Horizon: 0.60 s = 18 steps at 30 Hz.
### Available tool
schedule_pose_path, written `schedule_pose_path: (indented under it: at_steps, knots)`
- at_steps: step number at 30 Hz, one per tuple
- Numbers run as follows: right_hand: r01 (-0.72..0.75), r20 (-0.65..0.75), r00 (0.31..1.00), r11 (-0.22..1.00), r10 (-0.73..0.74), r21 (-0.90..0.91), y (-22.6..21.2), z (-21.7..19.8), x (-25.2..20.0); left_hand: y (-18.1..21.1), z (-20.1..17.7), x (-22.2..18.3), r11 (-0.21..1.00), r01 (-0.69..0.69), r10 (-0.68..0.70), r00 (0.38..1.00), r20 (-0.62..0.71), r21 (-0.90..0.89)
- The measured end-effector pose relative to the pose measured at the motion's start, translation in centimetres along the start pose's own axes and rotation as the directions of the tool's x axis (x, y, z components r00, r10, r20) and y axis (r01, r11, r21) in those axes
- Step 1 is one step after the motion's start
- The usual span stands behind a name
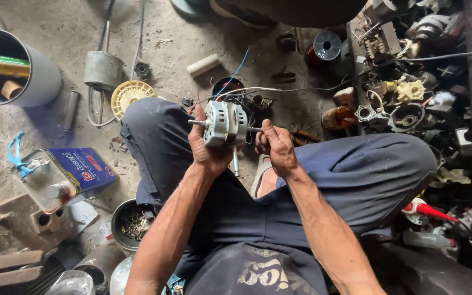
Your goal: Assembling the housing of a small electric motor by aligning parts and fastening them with a screwdriver.
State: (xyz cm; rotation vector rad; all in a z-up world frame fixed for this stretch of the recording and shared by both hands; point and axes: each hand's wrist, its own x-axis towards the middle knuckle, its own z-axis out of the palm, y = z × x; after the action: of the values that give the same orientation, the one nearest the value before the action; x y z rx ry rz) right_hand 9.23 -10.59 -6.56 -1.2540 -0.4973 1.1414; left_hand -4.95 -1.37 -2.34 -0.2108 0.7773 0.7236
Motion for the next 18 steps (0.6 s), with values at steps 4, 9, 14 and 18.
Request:
schedule_pose_path:
  at_steps: [4, 9, 14, 18]
  knots:
    - [0.005, -0.03, 1.0, 1.0, -0.005, -0.021, -0.4, 0.0, 0.2, 0.6, 0.5, -0.5, 0.999, -0.018, 0.019, 1.0, -0.005, 0.032]
    - [0.128, 0.153, 0.987, 0.827, -0.051, -0.548, -2.1, -1.3, -0.4, 0.4, 0.5, -1.4, 0.995, -0.095, 0.094, 0.994, 0.046, 0.011]
    - [0.247, 0.163, 0.961, 0.428, -0.224, -0.869, -9.8, -4.2, -4.1, 0.8, -3.2, 1.3, 0.886, -0.236, 0.24, 0.97, 0.042, 0.398]
    - [0.32, 0.226, 0.821, 0.095, -0.525, -0.943, -15.5, -8.2, -9.3, 0.4, -7.1, 4.0, 0.173, -0.14, 0.39, 0.919, 0.063, 0.975]
